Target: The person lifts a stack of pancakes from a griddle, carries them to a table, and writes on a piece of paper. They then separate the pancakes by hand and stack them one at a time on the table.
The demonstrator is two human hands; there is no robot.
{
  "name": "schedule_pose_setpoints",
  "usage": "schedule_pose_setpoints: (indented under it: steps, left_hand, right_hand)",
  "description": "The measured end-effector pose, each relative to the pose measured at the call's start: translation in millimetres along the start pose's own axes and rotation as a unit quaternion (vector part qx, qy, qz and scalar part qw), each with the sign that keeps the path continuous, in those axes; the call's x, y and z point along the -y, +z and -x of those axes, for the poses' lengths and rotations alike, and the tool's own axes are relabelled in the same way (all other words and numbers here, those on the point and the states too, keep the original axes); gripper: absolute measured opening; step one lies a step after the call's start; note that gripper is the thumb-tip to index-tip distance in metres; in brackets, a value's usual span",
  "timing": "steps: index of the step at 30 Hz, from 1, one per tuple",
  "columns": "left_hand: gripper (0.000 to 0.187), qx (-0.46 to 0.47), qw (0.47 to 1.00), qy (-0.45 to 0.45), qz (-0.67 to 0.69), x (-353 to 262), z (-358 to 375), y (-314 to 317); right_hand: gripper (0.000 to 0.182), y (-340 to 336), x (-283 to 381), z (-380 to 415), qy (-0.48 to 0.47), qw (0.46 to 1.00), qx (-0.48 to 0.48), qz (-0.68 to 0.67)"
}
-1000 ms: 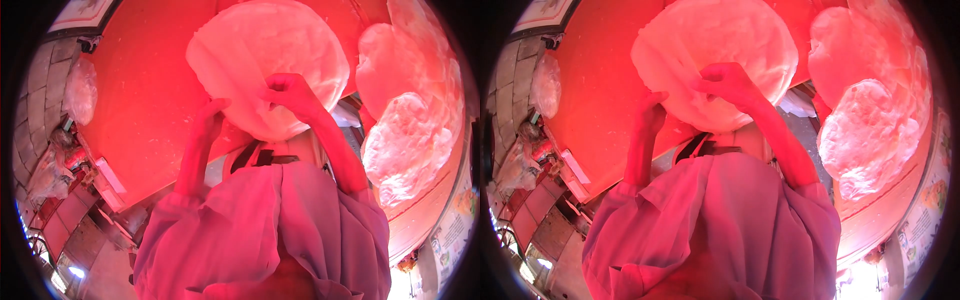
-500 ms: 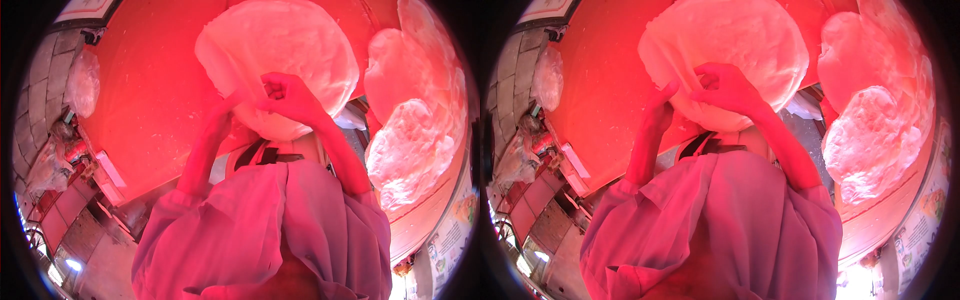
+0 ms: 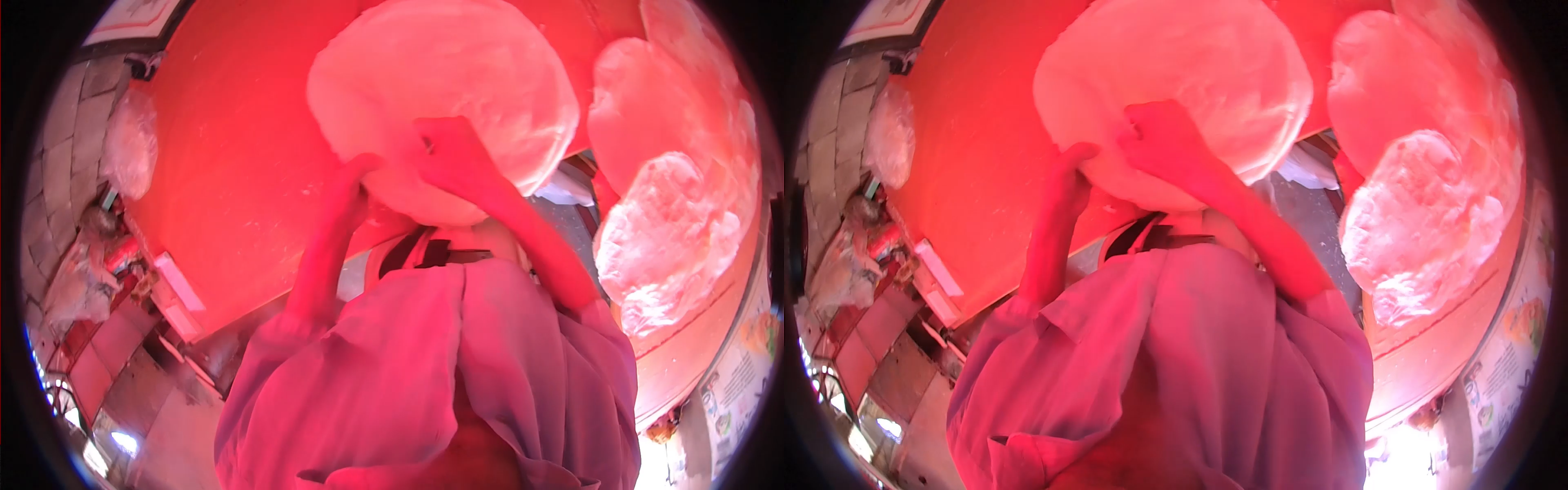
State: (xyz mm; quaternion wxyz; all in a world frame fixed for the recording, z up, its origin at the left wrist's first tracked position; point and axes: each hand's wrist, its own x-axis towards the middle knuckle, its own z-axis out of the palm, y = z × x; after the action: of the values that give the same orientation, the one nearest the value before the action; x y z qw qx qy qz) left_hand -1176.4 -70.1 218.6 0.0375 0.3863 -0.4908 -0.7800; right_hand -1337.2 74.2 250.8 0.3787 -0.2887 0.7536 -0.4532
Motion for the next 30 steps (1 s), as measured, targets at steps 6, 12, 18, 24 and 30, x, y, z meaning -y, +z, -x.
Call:
schedule_pose_setpoints:
  steps: [6, 12, 18, 24, 30]
  left_hand:
    - [0.054, -0.034, 0.983, -0.093, 0.152, 4.7, -10.4, -8.3]
    - [0.059, 0.001, 0.990, -0.038, 0.139, 9.2, -13.4, -12.4]
    - [0.060, 0.010, 0.989, -0.023, 0.146, 13.8, -13.5, -18.3]
    - [0.061, 0.063, 0.993, 0.002, 0.102, -2.4, 1.2, 5.1]
    - [0.065, 0.092, 0.995, 0.034, 0.020, -17.1, -1.8, 24.1]
  right_hand:
    - [0.019, -103.8, -4.1, -22.7, 0.088, 0.957, -0.039, -0.273]
    - [0.022, -258.4, 36.3, 4.4, -0.124, 0.939, -0.159, -0.280]
    - [0.030, -394.4, -53.6, 71.3, -0.096, 0.885, -0.361, -0.278]
    - [0.034, -258.4, -104.5, 117.1, 0.073, 0.823, -0.200, -0.527]
    - [0.058, -37.9, -7.5, 49.6, -0.057, 0.991, -0.037, -0.114]
